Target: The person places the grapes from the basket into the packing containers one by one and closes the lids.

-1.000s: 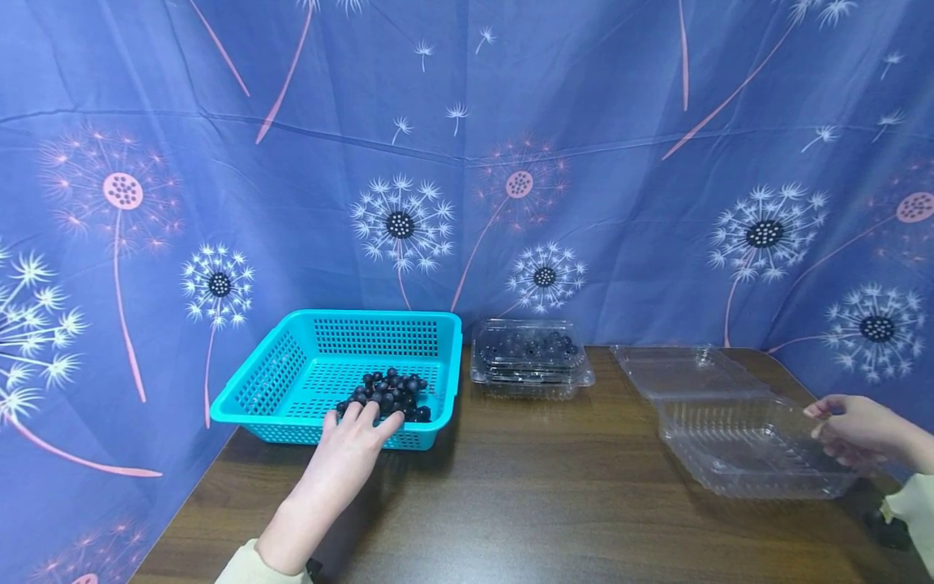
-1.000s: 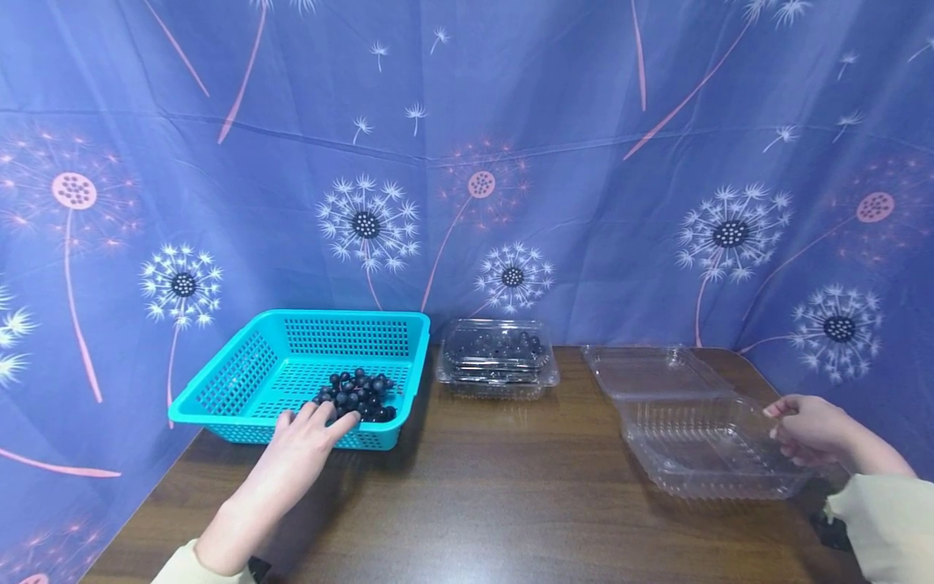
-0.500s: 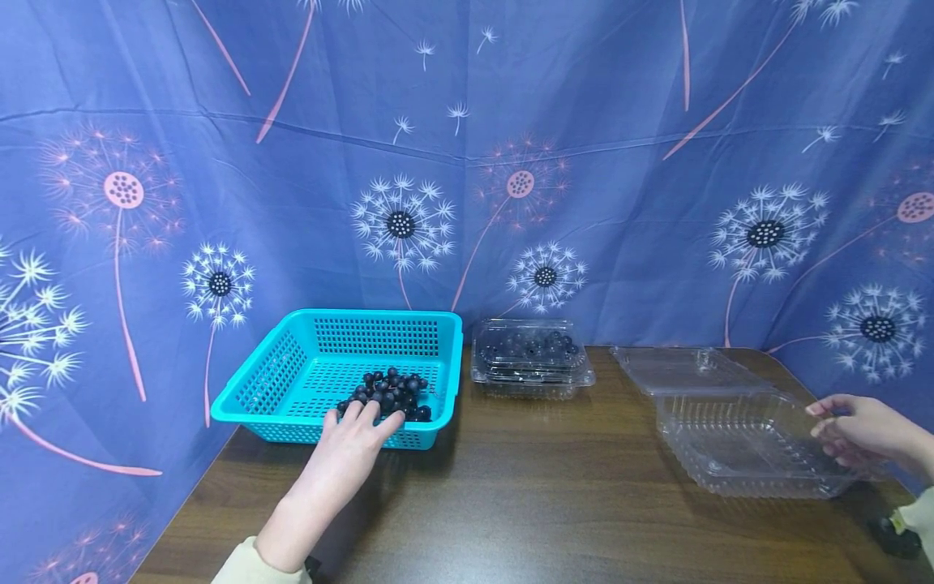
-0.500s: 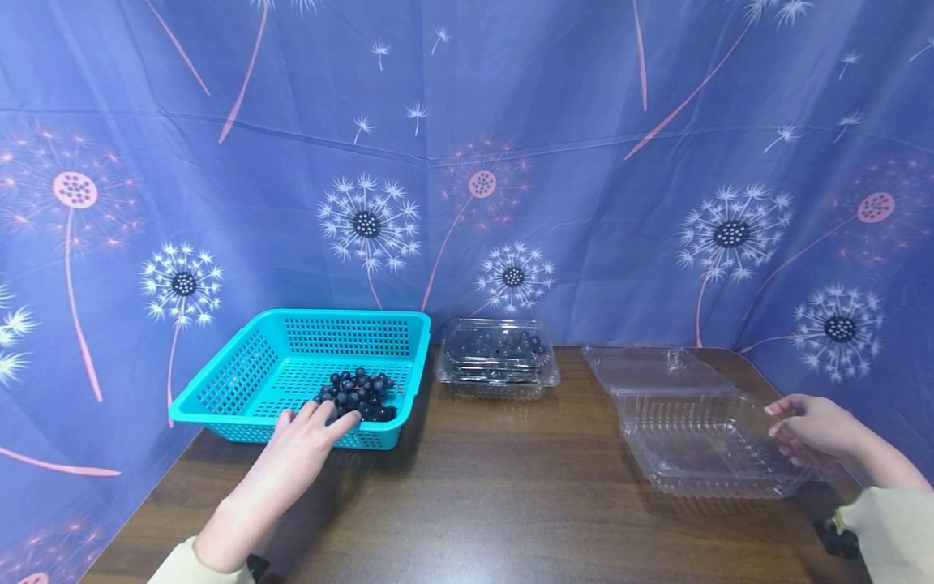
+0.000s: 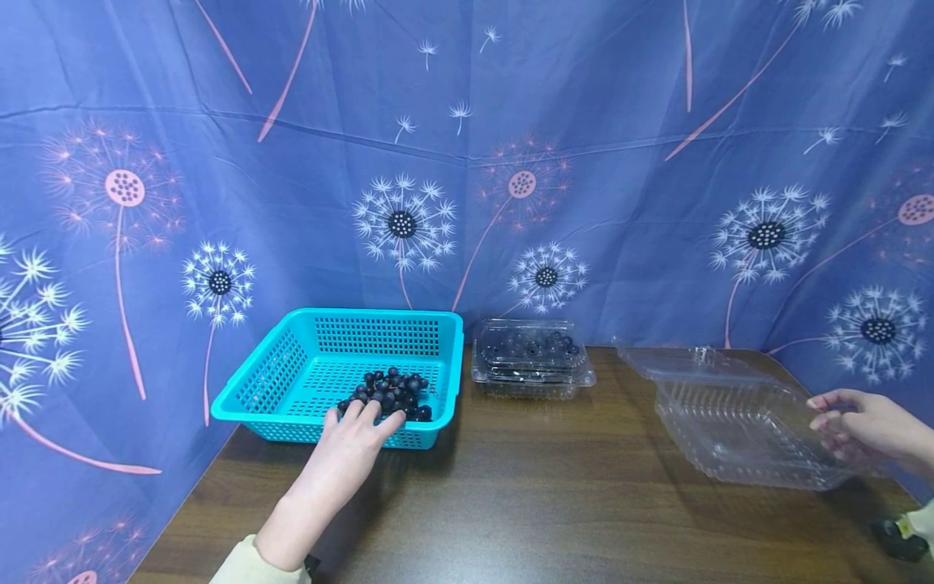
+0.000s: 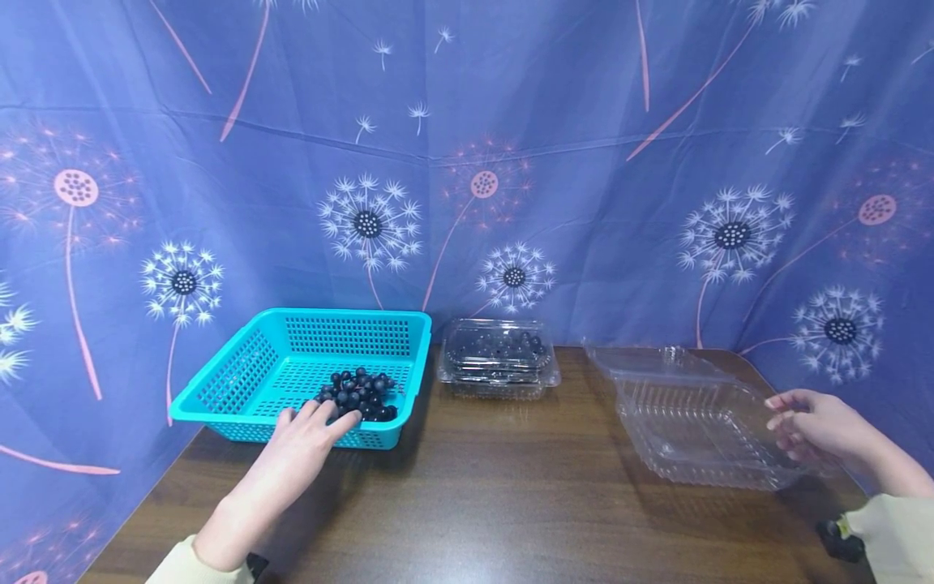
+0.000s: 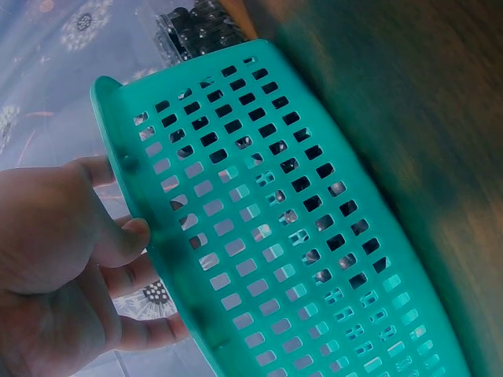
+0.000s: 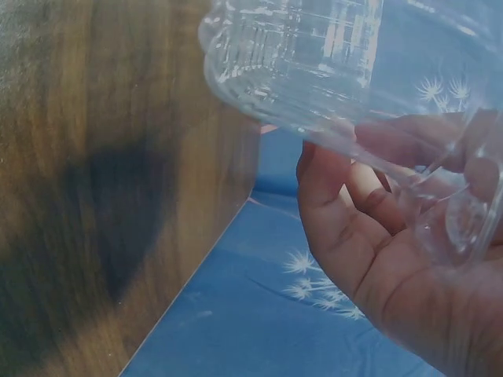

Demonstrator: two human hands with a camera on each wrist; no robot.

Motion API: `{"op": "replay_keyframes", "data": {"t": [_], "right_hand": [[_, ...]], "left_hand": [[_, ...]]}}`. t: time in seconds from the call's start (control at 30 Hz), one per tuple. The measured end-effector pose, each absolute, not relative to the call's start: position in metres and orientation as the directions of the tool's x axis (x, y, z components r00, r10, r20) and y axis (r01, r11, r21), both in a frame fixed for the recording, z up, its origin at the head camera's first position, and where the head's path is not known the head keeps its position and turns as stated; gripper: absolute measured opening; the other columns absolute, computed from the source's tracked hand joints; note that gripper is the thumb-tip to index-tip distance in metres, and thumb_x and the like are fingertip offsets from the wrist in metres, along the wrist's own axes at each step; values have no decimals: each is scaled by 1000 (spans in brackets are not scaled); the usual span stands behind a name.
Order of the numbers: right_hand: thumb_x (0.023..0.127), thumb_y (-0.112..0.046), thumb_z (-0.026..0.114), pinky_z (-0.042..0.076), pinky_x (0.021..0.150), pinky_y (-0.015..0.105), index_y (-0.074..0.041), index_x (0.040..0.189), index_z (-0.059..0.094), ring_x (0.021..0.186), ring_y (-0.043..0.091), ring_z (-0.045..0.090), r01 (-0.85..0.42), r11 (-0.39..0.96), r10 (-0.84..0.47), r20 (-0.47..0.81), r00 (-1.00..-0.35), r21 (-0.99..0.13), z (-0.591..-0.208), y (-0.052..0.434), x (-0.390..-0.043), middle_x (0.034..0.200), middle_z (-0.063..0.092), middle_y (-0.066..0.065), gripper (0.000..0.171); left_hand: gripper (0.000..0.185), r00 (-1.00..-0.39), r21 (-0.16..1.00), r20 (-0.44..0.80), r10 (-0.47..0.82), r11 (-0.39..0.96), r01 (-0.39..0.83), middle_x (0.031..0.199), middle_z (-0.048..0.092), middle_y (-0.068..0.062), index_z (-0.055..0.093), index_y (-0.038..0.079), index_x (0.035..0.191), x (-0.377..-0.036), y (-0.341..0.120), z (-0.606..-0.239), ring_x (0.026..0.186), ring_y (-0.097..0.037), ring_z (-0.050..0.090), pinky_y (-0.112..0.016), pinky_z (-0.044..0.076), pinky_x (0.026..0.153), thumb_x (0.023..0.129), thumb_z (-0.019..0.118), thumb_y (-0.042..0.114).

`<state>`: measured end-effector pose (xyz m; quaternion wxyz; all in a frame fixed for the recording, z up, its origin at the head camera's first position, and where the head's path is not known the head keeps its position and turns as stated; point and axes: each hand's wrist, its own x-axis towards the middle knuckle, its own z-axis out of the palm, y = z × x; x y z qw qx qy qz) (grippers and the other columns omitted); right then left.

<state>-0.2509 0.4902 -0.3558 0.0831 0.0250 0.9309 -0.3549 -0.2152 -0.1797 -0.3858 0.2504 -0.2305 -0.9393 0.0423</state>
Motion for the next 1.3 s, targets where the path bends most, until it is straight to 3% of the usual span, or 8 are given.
{"op": "replay_keyframes", "data": {"t": [0.3,0.4,0.6,0.87,1.07,1.2,1.3], "right_hand": [[94,-12,47,54,59,34,20,127,28,69,14,62,145,754,33,-184,-982,-641,-346,484,-253,84,63,3,50],[93,-8,46,55,62,34,21,126,28,71,13,63,123,751,19,-165,-986,-649,-346,482,-253,87,64,3,47],[90,2,39,55,63,33,22,124,28,71,11,63,67,743,-20,-122,-992,-666,-345,474,-253,88,66,2,41],[96,-18,53,55,60,33,18,124,34,70,10,63,14,768,-36,-66,-997,-640,-338,455,-250,90,65,7,50],[96,-10,51,55,60,33,16,122,38,72,8,63,-27,728,-69,-33,-997,-685,-334,446,-251,89,67,-1,38],[93,-5,55,55,59,33,-10,109,54,70,9,64,-62,630,-86,9,-996,-774,-335,441,-252,83,66,-11,17],[94,-4,53,56,57,32,-28,98,55,69,10,64,-93,572,-104,40,-994,-815,-335,435,-252,81,66,-12,24]], "left_hand": [[55,-765,-203,457,454,891,407,104,60,-10,56,24,116,-216,-179,-386,92,-31,52,-54,44,69,75,71,-8],[55,-765,-204,458,453,891,406,104,60,-10,56,24,116,-215,-179,-386,91,-31,52,-54,44,68,74,72,-8],[55,-760,-206,463,456,889,409,104,60,-10,56,24,115,-215,-179,-386,90,-31,51,-52,43,66,73,73,-7],[56,-757,-203,467,457,889,412,103,59,-10,56,25,115,-216,-180,-387,90,-30,51,-52,43,67,73,73,-8],[57,-761,-198,461,456,889,413,104,60,-10,55,25,116,-216,-180,-387,92,-31,52,-55,44,70,73,73,-7],[57,-761,-193,461,456,889,416,105,60,-11,56,26,116,-216,-180,-387,92,-31,52,-56,44,71,74,73,-8],[56,-767,-191,455,452,891,412,105,60,-10,56,25,117,-216,-180,-387,93,-31,52,-57,44,71,74,73,-7]]}}
